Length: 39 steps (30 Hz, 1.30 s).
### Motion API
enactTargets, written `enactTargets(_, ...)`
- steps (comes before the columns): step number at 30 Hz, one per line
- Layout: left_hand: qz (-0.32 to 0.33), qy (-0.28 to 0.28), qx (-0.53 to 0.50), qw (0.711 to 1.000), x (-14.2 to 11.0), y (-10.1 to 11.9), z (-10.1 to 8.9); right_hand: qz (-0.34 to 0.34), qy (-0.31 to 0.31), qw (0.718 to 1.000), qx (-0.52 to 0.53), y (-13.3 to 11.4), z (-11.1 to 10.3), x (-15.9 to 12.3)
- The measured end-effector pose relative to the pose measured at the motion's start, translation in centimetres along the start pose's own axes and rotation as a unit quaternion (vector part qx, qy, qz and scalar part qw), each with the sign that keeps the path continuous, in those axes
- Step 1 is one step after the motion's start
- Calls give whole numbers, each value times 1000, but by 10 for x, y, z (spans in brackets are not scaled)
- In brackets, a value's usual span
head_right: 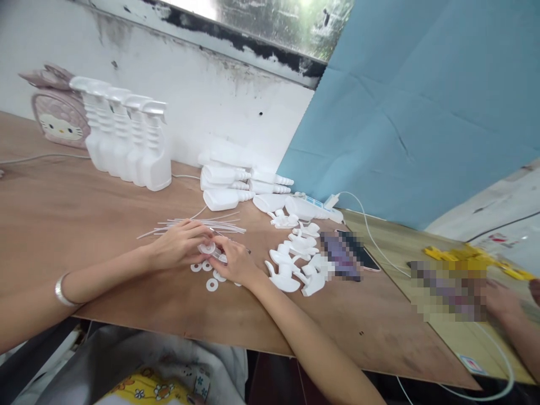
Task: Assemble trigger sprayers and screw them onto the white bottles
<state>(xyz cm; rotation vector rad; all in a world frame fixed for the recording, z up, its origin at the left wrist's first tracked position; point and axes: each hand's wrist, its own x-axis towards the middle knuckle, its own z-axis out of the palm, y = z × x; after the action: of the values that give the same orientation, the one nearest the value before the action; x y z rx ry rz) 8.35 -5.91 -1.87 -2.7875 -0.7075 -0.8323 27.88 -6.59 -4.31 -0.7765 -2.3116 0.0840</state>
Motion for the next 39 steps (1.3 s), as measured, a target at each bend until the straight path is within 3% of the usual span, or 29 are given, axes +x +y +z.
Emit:
enactTargets(11,27,-25,30,999,-1,-1,2,-13,-11,1000,7,2,2,-1)
enactTargets(20,8,-38,26,999,1,-4,1,28,-16,999,33,2,3,0)
enactTargets(28,27,-4,69,997,0,-4,-7,35,-24,999,30,1,0,1)
enactTargets(39,-20,-22,-51,998,2,-4,-10,85,-38,993,74,-3,-2,2)
